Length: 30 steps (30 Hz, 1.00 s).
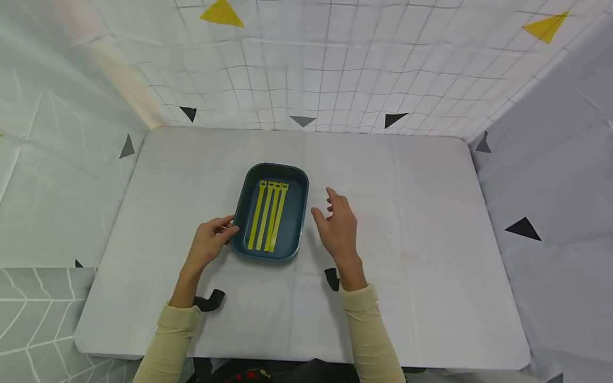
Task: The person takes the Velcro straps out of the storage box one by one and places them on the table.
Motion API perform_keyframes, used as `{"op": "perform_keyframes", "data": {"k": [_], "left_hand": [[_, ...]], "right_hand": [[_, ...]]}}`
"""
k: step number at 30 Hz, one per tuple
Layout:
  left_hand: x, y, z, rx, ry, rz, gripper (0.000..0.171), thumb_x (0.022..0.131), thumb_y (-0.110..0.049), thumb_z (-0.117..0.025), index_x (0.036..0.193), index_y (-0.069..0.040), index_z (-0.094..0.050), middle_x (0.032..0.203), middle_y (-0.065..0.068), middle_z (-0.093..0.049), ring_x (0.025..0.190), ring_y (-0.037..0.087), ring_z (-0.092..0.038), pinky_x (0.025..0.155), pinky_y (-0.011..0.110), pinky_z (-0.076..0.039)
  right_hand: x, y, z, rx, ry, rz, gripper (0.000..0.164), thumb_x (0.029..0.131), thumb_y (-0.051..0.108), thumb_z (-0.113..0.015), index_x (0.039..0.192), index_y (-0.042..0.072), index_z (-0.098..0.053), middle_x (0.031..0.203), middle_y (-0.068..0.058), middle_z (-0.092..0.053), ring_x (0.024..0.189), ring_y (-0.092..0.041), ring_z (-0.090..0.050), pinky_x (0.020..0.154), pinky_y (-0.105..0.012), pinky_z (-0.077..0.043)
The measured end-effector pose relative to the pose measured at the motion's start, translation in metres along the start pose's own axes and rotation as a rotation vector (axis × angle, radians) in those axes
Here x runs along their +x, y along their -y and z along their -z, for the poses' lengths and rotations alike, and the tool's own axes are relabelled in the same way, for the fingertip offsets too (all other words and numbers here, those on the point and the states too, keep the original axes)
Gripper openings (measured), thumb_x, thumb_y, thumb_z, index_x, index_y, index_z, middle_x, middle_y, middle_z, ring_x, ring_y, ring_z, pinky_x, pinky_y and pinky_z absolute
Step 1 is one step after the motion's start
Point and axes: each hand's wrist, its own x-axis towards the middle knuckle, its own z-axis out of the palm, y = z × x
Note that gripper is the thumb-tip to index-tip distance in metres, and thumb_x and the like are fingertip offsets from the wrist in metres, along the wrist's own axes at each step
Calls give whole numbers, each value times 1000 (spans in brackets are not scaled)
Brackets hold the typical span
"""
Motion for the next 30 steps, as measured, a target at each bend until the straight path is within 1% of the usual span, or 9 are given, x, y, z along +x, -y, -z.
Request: {"op": "perform_keyframes", "data": {"k": [4, 8, 13, 17, 20, 23, 24, 27, 30], "left_hand": [[-1, 0, 0, -14, 6, -1, 41, 92, -5, -70, 131, 6, -61, 94, 16, -63, 73, 24, -63, 59, 48, -59], [0, 1, 0, -31, 10, 10, 43, 92, -6, -71, 133, 5, -59, 95, 18, -63, 74, 25, -62, 60, 47, -59], [0, 0, 1, -36, 12, 11, 43, 93, -3, -69, 133, 8, -57, 95, 23, -62, 74, 33, -62, 61, 52, -58], [-5, -20, 4, -36, 18, 1, 41, 93, 1, -67, 131, 12, -56, 93, 26, -61, 74, 38, -63, 62, 55, -57], [-9, -35, 5, -38, 26, -7, 40, 93, 3, -66, 130, 15, -56, 92, 26, -62, 73, 36, -63, 62, 54, -58], [-9, -39, 5, -31, 28, -10, 40, 93, 4, -66, 129, 16, -56, 91, 25, -61, 71, 33, -63, 61, 52, -58], [-9, -39, 5, -26, 27, -12, 40, 93, 4, -66, 129, 16, -56, 91, 25, -61, 70, 33, -62, 61, 51, -58], [-7, -33, 3, -35, 25, -7, 40, 93, 4, -66, 130, 15, -56, 91, 25, -61, 69, 34, -62, 61, 55, -57], [-3, -15, 2, -48, 22, -7, 42, 93, 0, -68, 132, 11, -57, 90, 22, -62, 67, 30, -62, 60, 55, -57]], "right_hand": [[5, 5, -4, 8, 16, 7, 52, 88, 9, -75, 135, -2, -55, 108, -20, -61, 89, -31, -63, 71, -43, -61], [11, 12, -9, 21, 33, 4, 49, 89, 10, -74, 134, -1, -57, 107, -18, -61, 89, -28, -63, 72, -39, -60], [20, 19, -19, 44, 62, 5, 47, 90, 11, -73, 133, 0, -58, 107, -17, -61, 89, -28, -63, 72, -38, -60], [27, 25, -26, 76, 86, 4, 46, 91, 13, -73, 133, 0, -59, 108, -19, -62, 89, -27, -63, 72, -38, -60], [31, 29, -31, 96, 107, 1, 47, 91, 14, -73, 133, -1, -59, 108, -19, -62, 89, -27, -64, 71, -40, -59], [34, 31, -37, 99, 136, -1, 47, 92, 15, -72, 133, -2, -58, 108, -19, -62, 89, -28, -65, 70, -42, -58], [35, 32, -39, 97, 145, -3, 46, 92, 15, -72, 133, -2, -58, 107, -19, -62, 89, -28, -65, 70, -42, -57], [39, 34, -45, 88, 166, -12, 45, 93, 16, -71, 133, -2, -59, 107, -18, -62, 89, -29, -65, 72, -43, -56], [42, 34, -51, 94, 166, -21, 43, 92, 15, -70, 131, -1, -60, 107, -17, -63, 89, -29, -65, 73, -43, -56]]}}
